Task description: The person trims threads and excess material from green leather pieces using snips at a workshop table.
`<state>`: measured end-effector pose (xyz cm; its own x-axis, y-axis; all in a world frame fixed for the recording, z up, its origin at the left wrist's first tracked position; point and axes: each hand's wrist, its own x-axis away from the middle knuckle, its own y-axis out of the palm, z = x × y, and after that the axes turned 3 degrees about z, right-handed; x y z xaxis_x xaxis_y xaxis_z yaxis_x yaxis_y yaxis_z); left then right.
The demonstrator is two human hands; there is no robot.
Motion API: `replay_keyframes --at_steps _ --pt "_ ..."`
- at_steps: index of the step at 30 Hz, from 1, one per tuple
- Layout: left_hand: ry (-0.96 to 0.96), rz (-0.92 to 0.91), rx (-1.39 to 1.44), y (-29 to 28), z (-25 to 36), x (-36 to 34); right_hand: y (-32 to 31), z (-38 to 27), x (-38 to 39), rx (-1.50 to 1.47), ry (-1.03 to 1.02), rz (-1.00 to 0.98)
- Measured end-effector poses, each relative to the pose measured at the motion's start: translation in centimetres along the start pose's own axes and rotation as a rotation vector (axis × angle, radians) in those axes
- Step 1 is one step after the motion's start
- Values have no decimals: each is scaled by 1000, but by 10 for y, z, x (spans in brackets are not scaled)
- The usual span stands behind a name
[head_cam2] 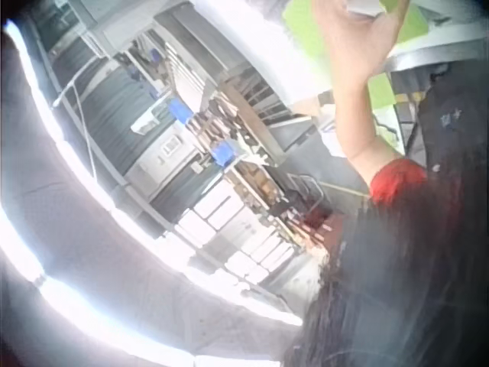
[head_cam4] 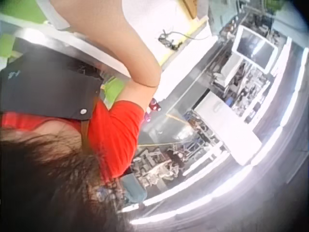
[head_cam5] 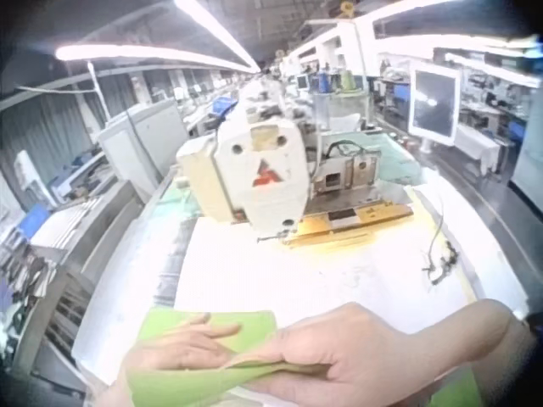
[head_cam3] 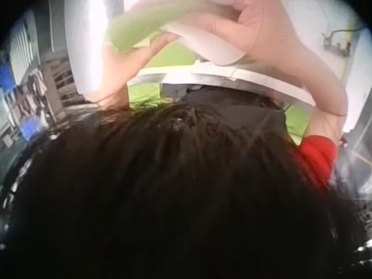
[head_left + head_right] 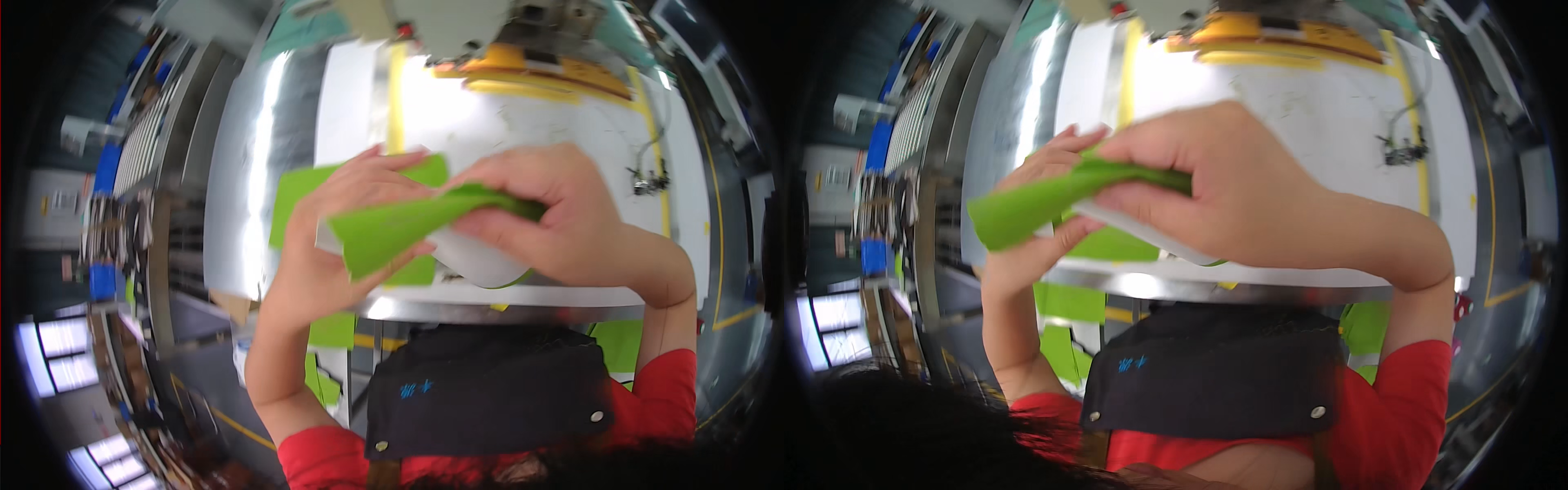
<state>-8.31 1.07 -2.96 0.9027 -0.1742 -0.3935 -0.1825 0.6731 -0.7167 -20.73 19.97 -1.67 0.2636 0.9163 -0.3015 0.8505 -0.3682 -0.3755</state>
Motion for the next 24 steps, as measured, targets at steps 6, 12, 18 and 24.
replay_keyframes --at_steps 6,12,18,24 --pt "-639 856 -257 -42 33 153 56 7 -17 -215 -70 -26" --pt "-1088 740 -1531 -14 40 388 49 29 12 170 -25 -156" --pt "-1796 479 -704 129 2 542 14 50 54 244 161 -26" --pt "-1235 478 -515 56 -92 473 -80 104 133 1046 299 200"
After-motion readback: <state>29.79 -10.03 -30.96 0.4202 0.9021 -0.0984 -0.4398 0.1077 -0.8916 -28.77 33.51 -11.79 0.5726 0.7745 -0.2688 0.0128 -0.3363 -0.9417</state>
